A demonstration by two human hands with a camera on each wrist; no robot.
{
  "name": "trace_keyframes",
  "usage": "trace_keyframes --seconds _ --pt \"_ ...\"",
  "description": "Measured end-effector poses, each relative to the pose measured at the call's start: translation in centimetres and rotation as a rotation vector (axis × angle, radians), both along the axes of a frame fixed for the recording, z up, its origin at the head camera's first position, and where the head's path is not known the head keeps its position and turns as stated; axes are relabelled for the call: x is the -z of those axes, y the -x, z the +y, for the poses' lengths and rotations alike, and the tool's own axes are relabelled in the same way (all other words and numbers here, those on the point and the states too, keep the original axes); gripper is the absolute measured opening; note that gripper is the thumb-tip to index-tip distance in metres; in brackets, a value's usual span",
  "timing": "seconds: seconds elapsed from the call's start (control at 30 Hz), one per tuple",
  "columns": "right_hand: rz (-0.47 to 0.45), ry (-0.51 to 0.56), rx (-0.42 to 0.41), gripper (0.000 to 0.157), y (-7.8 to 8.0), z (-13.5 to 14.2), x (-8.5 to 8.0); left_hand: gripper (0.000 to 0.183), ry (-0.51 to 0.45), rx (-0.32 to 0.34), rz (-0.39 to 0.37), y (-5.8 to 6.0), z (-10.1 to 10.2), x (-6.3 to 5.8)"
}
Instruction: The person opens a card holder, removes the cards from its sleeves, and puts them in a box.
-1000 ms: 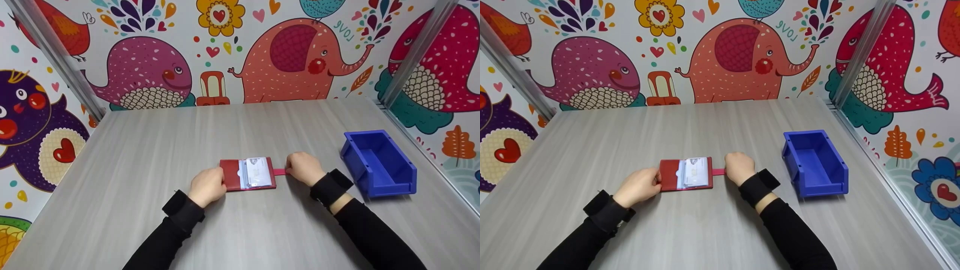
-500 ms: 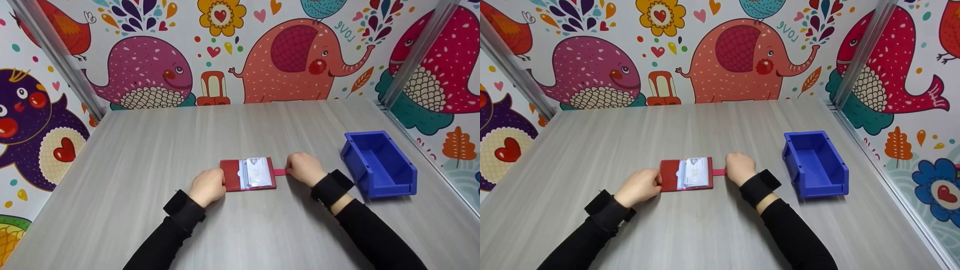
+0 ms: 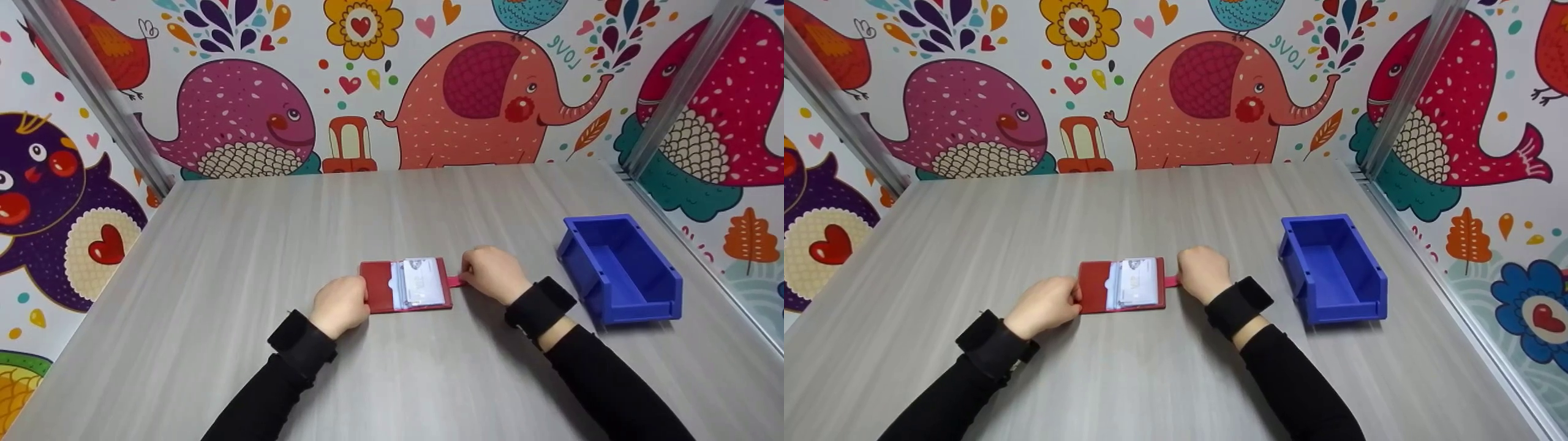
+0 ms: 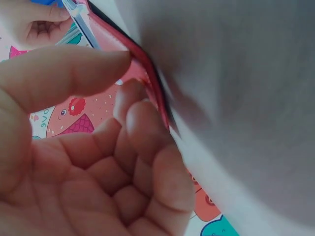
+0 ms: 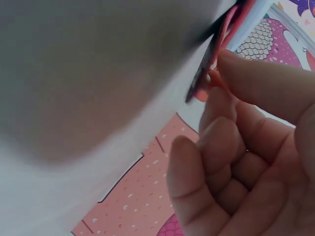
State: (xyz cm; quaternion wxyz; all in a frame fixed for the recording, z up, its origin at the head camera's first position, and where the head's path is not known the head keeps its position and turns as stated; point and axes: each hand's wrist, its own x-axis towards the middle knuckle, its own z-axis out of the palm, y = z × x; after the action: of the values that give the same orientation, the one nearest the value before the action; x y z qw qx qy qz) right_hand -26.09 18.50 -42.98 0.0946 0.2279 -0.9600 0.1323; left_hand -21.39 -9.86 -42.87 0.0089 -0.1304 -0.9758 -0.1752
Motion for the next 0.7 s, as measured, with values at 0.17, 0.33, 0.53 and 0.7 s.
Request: trace_keyframes --seconds 0.17,0.33,0.53,0.7 --pt "0.052 0.016 -0.034 0.009 0.0 -1.1 -0.4 0.018 -0.004 0.007 0.0 0.0 0.1 -0.1" --pt "0.067 0.025 -0.06 0.009 0.0 -2.2 -0.6 0.018 -0.005 0.007 -0.003 0.1 0.0 -0.1" --pt "0.044 0.019 -0.084 0.007 0.1 -3.1 -0.7 0.016 -0.002 0.008 0.0 0.0 0.0 -0.1" --pt "-0.004 0.002 -0.087 0.014 0.2 -3.6 -0.7 0.015 0.002 0.009 0.011 0.0 -0.1 -0.1"
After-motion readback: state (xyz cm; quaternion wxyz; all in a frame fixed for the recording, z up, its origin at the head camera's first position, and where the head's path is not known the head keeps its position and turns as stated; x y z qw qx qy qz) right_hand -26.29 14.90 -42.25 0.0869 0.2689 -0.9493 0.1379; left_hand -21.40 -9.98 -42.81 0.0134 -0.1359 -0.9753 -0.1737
